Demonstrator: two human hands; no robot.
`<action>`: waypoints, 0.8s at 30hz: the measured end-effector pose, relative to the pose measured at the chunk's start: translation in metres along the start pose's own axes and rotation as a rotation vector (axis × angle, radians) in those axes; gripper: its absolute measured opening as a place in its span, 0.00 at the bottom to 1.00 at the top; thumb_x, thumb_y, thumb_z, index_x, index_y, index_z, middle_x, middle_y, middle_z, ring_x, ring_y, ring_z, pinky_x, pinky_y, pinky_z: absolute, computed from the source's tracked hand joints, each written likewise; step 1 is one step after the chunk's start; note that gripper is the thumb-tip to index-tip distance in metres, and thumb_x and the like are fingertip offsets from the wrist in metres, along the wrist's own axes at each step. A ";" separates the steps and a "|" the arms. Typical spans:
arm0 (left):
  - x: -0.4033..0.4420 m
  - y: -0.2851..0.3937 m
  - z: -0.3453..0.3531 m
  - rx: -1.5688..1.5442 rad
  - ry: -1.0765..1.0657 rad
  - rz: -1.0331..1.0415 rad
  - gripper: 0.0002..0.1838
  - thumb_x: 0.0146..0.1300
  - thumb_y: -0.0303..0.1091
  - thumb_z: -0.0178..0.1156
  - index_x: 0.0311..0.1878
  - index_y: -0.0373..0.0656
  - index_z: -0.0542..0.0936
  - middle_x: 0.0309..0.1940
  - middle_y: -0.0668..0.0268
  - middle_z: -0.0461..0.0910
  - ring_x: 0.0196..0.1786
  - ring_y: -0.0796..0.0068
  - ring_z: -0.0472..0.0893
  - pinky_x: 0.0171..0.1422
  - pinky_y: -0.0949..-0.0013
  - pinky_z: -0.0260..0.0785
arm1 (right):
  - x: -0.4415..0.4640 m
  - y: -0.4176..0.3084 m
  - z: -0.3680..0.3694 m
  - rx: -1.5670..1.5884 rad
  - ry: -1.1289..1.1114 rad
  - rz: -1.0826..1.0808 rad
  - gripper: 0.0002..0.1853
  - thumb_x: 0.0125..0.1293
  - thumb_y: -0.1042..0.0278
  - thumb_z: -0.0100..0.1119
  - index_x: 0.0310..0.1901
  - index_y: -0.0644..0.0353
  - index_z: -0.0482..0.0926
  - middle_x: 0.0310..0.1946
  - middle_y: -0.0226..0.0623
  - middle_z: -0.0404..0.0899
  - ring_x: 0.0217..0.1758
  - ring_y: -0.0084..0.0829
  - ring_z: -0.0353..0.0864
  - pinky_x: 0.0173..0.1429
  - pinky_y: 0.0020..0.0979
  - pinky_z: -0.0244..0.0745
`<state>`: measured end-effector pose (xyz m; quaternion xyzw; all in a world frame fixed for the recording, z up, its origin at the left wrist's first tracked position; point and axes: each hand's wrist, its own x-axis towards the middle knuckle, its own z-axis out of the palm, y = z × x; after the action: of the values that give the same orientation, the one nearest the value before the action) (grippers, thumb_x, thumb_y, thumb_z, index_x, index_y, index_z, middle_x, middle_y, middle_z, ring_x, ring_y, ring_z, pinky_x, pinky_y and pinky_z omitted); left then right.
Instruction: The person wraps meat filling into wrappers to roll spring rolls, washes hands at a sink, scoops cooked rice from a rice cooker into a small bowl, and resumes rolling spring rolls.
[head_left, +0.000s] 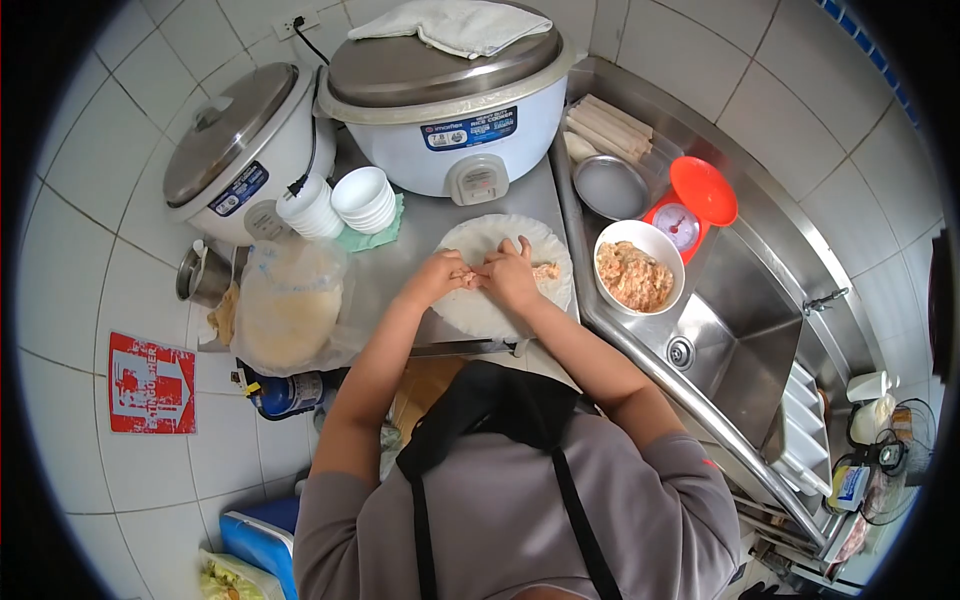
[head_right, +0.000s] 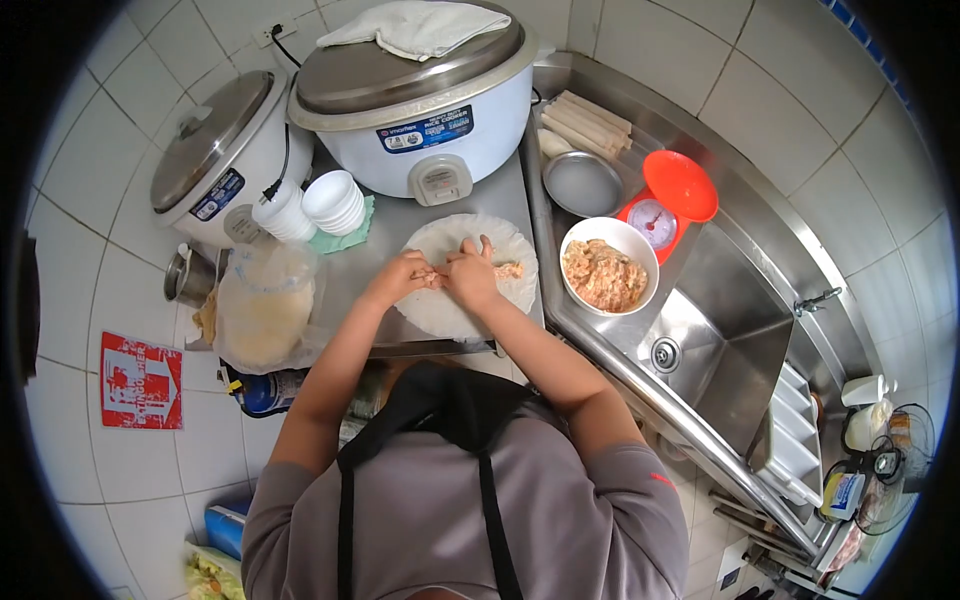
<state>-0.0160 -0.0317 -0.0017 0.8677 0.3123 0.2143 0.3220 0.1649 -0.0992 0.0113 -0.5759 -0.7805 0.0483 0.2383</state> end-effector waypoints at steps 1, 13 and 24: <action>-0.002 0.005 -0.004 0.018 -0.002 0.016 0.18 0.38 0.34 0.71 0.35 0.40 0.79 0.31 0.64 0.74 0.35 0.63 0.74 0.40 0.65 0.67 | 0.001 -0.002 0.002 -0.014 -0.002 0.012 0.13 0.45 0.51 0.63 0.35 0.39 0.84 0.28 0.22 0.75 0.46 0.30 0.66 0.65 0.56 0.42; -0.018 0.024 -0.032 0.055 -0.020 -0.010 0.17 0.42 0.32 0.68 0.39 0.40 0.80 0.29 0.64 0.76 0.33 0.65 0.76 0.43 0.69 0.67 | 0.006 -0.011 0.006 0.033 -0.018 0.066 0.18 0.43 0.50 0.65 0.38 0.45 0.82 0.32 0.24 0.75 0.49 0.31 0.65 0.66 0.57 0.38; -0.017 0.017 -0.018 0.046 0.102 0.149 0.21 0.42 0.32 0.68 0.43 0.41 0.80 0.28 0.66 0.79 0.35 0.69 0.76 0.45 0.68 0.67 | -0.008 0.018 -0.009 -0.009 -0.125 0.028 0.20 0.38 0.55 0.68 0.37 0.48 0.81 0.35 0.25 0.74 0.50 0.33 0.65 0.67 0.57 0.36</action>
<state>-0.0313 -0.0456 0.0199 0.8836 0.2676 0.2745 0.2687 0.1862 -0.1027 0.0103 -0.5835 -0.7860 0.0840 0.1860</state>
